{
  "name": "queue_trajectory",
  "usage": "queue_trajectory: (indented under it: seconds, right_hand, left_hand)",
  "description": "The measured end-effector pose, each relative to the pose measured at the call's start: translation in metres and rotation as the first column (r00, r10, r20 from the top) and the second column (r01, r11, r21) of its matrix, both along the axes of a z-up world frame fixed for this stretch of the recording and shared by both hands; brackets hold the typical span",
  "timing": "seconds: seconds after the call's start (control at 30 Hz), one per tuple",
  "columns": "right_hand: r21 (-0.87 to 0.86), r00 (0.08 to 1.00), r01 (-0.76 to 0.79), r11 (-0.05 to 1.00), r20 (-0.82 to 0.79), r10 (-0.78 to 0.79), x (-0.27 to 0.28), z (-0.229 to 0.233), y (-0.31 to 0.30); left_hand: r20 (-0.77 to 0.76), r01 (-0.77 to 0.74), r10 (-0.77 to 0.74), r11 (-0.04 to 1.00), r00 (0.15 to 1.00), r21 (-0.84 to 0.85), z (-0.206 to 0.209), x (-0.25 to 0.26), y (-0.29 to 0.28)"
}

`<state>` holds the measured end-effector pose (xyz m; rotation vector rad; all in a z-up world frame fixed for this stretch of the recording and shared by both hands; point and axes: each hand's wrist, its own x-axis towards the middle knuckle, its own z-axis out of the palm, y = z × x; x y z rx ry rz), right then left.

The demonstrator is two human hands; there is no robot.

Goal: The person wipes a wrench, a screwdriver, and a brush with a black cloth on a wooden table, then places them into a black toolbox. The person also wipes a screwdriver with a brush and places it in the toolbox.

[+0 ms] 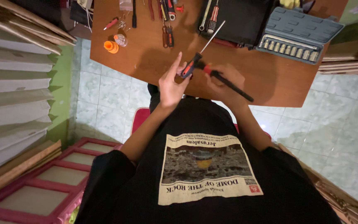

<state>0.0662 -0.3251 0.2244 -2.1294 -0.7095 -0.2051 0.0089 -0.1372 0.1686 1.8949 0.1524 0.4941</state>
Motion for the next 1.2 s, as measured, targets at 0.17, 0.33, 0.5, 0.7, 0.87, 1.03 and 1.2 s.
queue_trajectory:
  seconds: [0.17,0.33,0.5,0.7,0.87,1.03,1.2]
  right_hand:
    - [-0.071,0.997,-0.013,0.997,0.068,0.018,-0.004,-0.002,0.005]
    - [0.081,0.983,-0.171,0.982,-0.055,0.176,-0.014,-0.002,0.006]
    - [0.081,0.994,-0.002,0.997,-0.109,0.011,-0.002,-0.002,0.004]
    - [0.204,0.989,-0.005,0.979,-0.143,0.035,-0.001,-0.004,-0.002]
    - [-0.038,0.932,0.002,0.999,-0.363,-0.016,-0.001,-0.014,-0.005]
    - [0.15,0.996,0.084,0.985,-0.024,-0.081,0.015,-0.018,-0.013]
    - [0.019,0.995,0.089,0.996,-0.056,-0.087,0.006,-0.016,-0.013]
  left_hand:
    - [0.012,-0.011,0.01,0.998,1.0,0.056,0.004,0.002,0.001]
    - [0.035,-0.015,0.012,0.998,0.999,0.069,0.002,0.004,0.004]
    - [0.098,-0.036,0.021,0.988,0.995,0.151,0.0,0.006,0.005]
    - [0.079,-0.035,0.029,0.997,0.996,0.073,0.002,0.007,0.005]
    - [0.043,0.046,-0.044,0.998,0.998,-0.051,0.001,0.008,0.005]
    - [0.062,0.084,-0.074,0.98,0.995,-0.181,-0.002,0.008,0.001]
    - [0.017,0.067,-0.065,0.963,0.998,-0.263,-0.013,0.009,0.0]
